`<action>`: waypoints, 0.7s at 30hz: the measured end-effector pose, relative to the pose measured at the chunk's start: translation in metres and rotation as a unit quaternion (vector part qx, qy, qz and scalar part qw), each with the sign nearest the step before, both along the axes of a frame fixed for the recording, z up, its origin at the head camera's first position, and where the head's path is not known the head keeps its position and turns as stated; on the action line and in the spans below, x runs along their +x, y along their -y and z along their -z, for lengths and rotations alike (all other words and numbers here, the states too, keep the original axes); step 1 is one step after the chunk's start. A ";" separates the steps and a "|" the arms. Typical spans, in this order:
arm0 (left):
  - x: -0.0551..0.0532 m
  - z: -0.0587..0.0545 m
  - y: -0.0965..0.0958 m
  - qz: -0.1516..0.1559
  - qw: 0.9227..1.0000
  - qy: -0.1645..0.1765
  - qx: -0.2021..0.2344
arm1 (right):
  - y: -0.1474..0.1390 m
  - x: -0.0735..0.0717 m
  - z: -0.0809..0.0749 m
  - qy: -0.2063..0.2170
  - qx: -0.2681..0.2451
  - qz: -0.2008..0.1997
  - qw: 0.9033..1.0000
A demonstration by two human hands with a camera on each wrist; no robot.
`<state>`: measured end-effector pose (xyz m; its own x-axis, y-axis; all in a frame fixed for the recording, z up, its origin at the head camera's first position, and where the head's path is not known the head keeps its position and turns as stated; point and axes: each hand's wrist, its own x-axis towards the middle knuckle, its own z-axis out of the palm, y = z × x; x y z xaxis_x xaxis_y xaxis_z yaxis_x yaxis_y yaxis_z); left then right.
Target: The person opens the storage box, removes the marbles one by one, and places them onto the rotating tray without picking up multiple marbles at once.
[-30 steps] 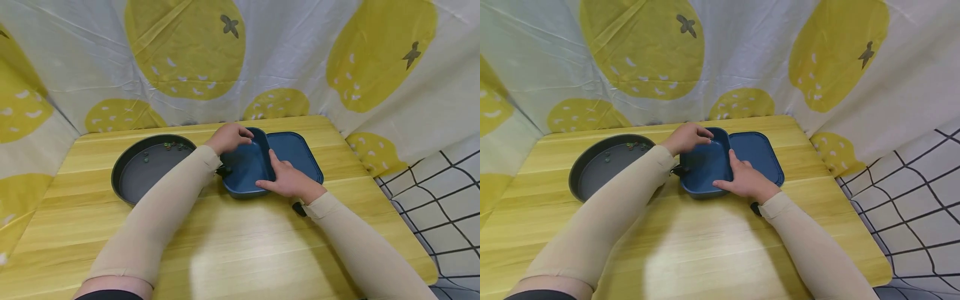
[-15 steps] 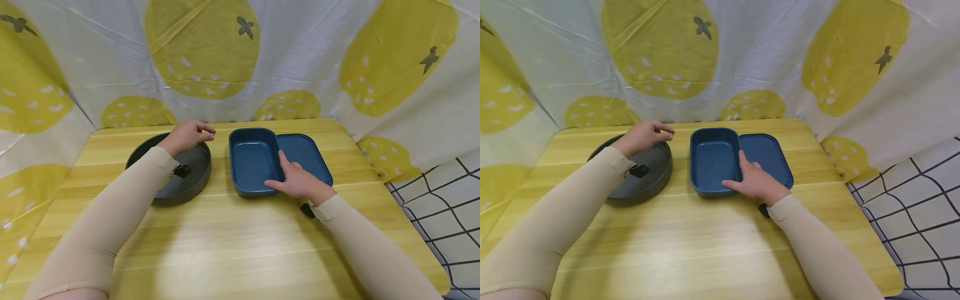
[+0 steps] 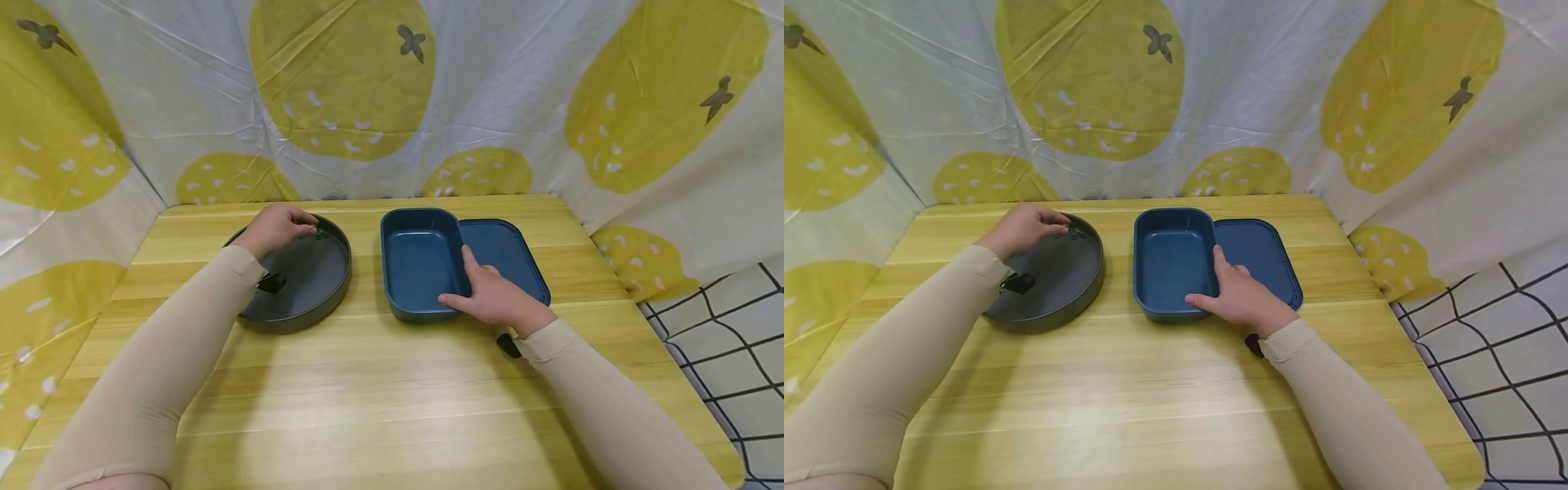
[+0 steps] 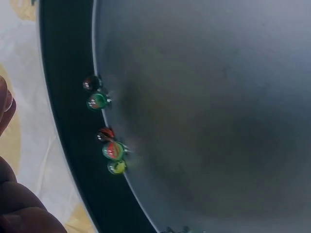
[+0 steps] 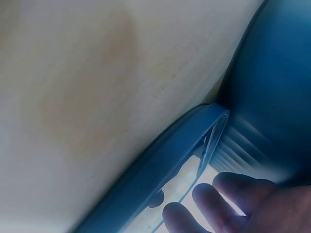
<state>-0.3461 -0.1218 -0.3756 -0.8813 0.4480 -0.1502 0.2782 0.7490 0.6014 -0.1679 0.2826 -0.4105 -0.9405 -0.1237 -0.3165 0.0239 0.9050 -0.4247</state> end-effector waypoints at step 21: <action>0.021 -0.023 0.000 -0.004 0.998 -0.052 -0.040 | -0.007 -0.001 -0.003 -0.004 0.002 -0.011 1.000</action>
